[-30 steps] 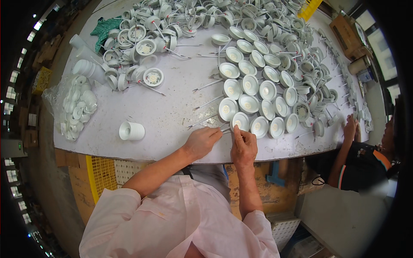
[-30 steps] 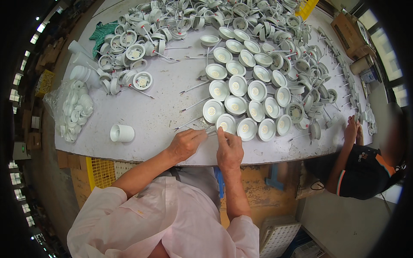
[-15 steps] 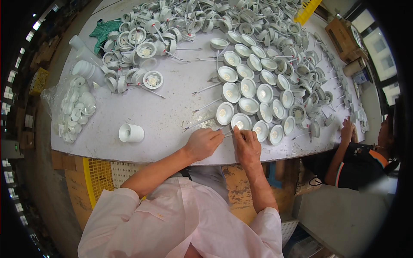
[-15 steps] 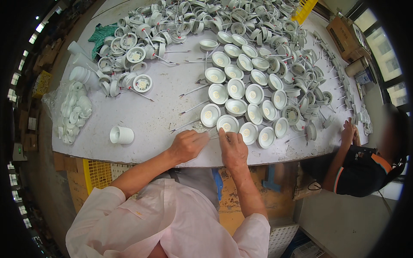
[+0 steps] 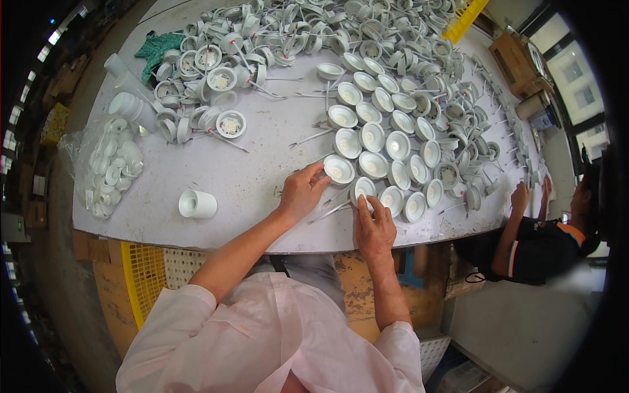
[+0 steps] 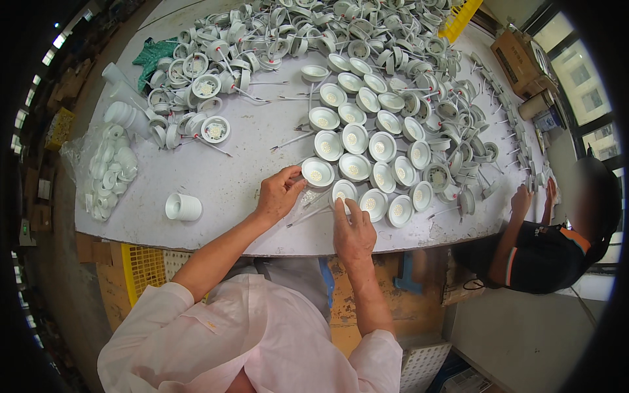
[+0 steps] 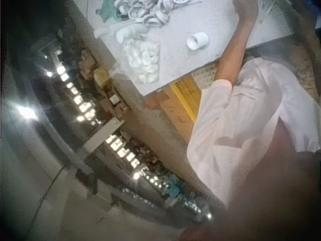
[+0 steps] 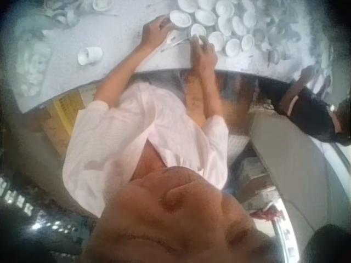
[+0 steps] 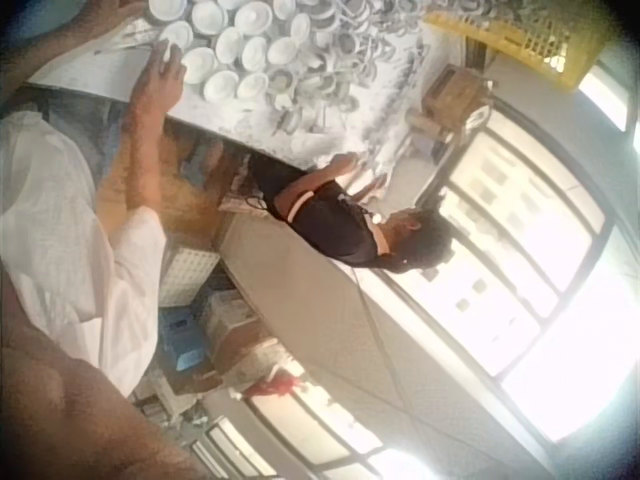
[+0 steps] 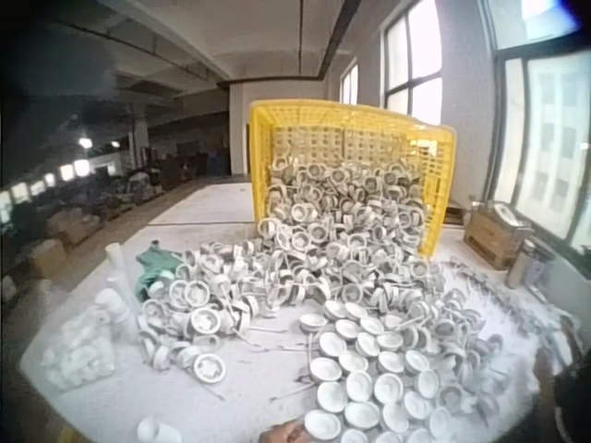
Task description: The person assembles LED light fixtures by fitting circular LED plates and plastic covers into housings by hand.
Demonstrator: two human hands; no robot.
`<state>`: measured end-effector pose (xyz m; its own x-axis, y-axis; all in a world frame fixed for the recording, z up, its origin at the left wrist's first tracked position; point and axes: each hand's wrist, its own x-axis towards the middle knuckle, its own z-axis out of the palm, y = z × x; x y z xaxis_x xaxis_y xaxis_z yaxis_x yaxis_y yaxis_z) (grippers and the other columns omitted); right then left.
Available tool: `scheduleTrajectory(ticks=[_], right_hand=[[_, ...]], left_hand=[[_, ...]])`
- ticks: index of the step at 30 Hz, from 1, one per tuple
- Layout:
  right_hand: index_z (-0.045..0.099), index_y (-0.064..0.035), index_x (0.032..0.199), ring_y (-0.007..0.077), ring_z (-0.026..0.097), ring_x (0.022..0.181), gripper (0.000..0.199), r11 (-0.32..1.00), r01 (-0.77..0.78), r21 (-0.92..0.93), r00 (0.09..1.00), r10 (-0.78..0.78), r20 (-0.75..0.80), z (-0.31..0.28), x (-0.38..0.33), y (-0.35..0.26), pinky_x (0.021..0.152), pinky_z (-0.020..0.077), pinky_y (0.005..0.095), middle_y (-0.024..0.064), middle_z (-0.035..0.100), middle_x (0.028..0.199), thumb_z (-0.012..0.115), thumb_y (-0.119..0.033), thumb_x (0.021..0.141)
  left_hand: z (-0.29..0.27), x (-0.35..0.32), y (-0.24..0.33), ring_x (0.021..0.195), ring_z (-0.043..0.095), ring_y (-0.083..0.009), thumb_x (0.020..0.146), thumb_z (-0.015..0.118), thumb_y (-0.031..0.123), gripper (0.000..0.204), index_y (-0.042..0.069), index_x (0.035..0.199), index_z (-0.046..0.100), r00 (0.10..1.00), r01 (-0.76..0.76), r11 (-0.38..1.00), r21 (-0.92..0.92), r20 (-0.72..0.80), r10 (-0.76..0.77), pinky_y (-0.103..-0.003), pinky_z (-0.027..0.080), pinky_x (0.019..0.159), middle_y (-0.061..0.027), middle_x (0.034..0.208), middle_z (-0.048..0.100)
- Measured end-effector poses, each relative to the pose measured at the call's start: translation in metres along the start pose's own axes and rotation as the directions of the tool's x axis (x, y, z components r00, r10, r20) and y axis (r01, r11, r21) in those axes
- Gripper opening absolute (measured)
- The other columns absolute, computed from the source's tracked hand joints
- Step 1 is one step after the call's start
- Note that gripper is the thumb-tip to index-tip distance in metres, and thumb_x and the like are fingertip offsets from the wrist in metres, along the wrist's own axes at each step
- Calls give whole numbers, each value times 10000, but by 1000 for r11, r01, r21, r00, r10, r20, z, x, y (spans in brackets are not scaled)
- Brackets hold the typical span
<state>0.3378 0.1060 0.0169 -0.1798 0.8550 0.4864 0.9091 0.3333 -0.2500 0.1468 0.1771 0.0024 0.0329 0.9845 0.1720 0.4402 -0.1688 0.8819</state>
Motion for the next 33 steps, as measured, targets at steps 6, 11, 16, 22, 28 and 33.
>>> scheduleTrajectory(ticks=[6, 11, 16, 22, 28, 33], right_hand=[[648, -68, 1103, 237, 560, 715, 373, 994, -25, 111, 995, 36, -97, -16, -2, -17, 616, 478, 339, 84, 603, 1070, 694, -7, 738], [682, -64, 1031, 254, 588, 726, 318, 813, -56, 580, 979, 159, -129, -77, 19, -72, 624, 475, 335, 97, 659, 864, 645, 50, 737], [639, -16, 769, 162, 555, 530, 101, 97, 443, 891, 878, -247, -409, -143, 89, -157, 464, 396, 265, 70, 650, 683, 588, -96, 805], [670, -71, 817, 43, 489, 511, 108, 38, 89, 995, 985, -151, -82, -177, 85, -196, 427, 360, 187, -54, 652, 712, 678, -179, 821], [675, -41, 765, 182, 584, 602, 111, 205, 198, 959, 954, -266, -140, -119, 79, -165, 542, 450, 290, 70, 642, 710, 598, -107, 809], [494, -35, 1341, 250, 624, 875, 556, 394, -392, 831, 894, -48, 445, 54, 72, -181, 769, 497, 298, 153, 641, 1045, 623, 8, 801]], left_hand=[[0, -10, 4, 735, 685, -179, 813, 719, 110, 315, 22, 1103, 631, 999, 36, 999, 6, -8, -36, -292, 548, 656, -159, 956, 698], [-22, -45, 2, 739, 680, -159, 821, 693, 78, 297, 29, 1107, 632, 999, 9, 999, -52, -53, -12, -278, 542, 657, -135, 953, 699], [-72, -105, -1, 779, 666, -114, 835, 668, 43, 258, 13, 1090, 651, 996, 87, 992, -97, -11, -88, -248, 532, 688, -96, 928, 706], [-149, -168, -48, 965, 627, -165, 858, 625, -10, 315, -52, 1164, 562, 857, 281, 936, -213, -384, -344, -274, 499, 853, -133, 1073, 647], [-184, -154, -70, 1310, 397, -250, 806, 673, -27, 682, -40, 1378, 303, 783, 267, 924, -273, -498, -373, -346, 395, 1027, -209, 1372, 431], [-185, -132, -86, 1178, 550, -256, 687, 799, 107, 873, -4, 1396, 302, 854, 292, 943, -161, -400, -333, -354, 462, 985, -187, 1329, 505]])
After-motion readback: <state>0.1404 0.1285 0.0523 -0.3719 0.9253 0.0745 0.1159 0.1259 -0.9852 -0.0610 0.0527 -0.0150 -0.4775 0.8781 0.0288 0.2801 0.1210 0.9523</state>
